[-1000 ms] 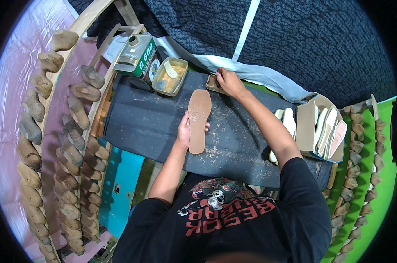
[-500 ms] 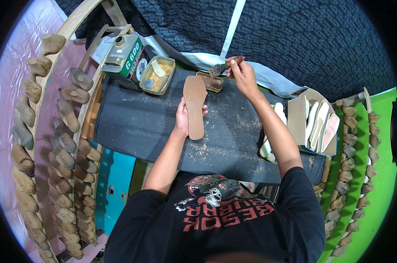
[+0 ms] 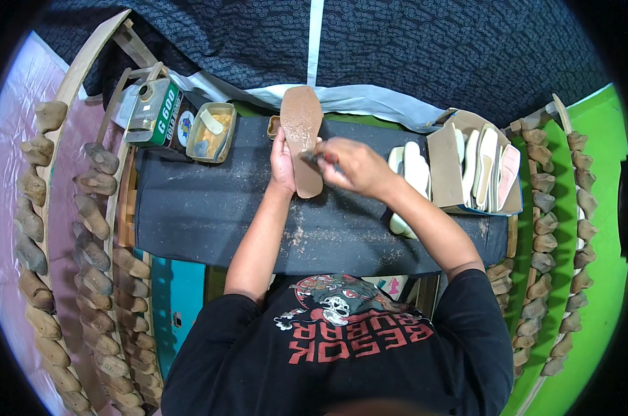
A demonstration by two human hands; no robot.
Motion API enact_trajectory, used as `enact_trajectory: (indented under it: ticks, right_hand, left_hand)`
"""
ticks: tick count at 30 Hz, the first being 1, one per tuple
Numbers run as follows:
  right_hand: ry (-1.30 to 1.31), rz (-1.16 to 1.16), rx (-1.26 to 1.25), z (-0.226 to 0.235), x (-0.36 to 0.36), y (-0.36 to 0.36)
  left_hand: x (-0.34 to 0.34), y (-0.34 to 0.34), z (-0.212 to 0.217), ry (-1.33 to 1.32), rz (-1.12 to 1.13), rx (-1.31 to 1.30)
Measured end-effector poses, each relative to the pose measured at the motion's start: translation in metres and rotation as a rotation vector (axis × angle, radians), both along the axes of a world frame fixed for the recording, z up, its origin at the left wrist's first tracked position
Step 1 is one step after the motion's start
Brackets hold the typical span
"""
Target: The person applies glue onto shoe insoles using a brush, places the insoles into a basket on the floor, takes more insoles from a cardboard box, and brushes glue onto another insole.
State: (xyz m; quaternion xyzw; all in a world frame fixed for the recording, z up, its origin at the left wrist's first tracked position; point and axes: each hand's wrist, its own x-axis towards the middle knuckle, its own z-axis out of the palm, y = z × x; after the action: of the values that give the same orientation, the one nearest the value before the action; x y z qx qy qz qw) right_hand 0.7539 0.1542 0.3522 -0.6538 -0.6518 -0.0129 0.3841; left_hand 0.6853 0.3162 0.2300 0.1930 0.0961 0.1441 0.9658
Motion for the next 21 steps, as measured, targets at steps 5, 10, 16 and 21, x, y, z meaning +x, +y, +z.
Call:
enact_trajectory:
  ticks: [5,10,16,21]
  right_hand:
    - [0.161,-0.097,-0.153,0.001,0.017,-0.016]
    - [0.041,-0.237,0.009,0.013,0.044,-0.005]
    - [-0.101,-0.124,-0.056,0.004,0.011,-0.01]
    - [0.065,0.056,-0.054,0.001,-0.026,-0.017]
  left_hand:
    - [0.001,-0.008,0.009,-0.013,-0.037,-0.002]
    - [-0.002,-0.008,-0.001,-0.114,-0.094,0.15]
    - [-0.004,-0.005,-0.004,-0.045,-0.055,-0.043]
    - [-0.003,0.006,-0.003,0.011,-0.065,0.118]
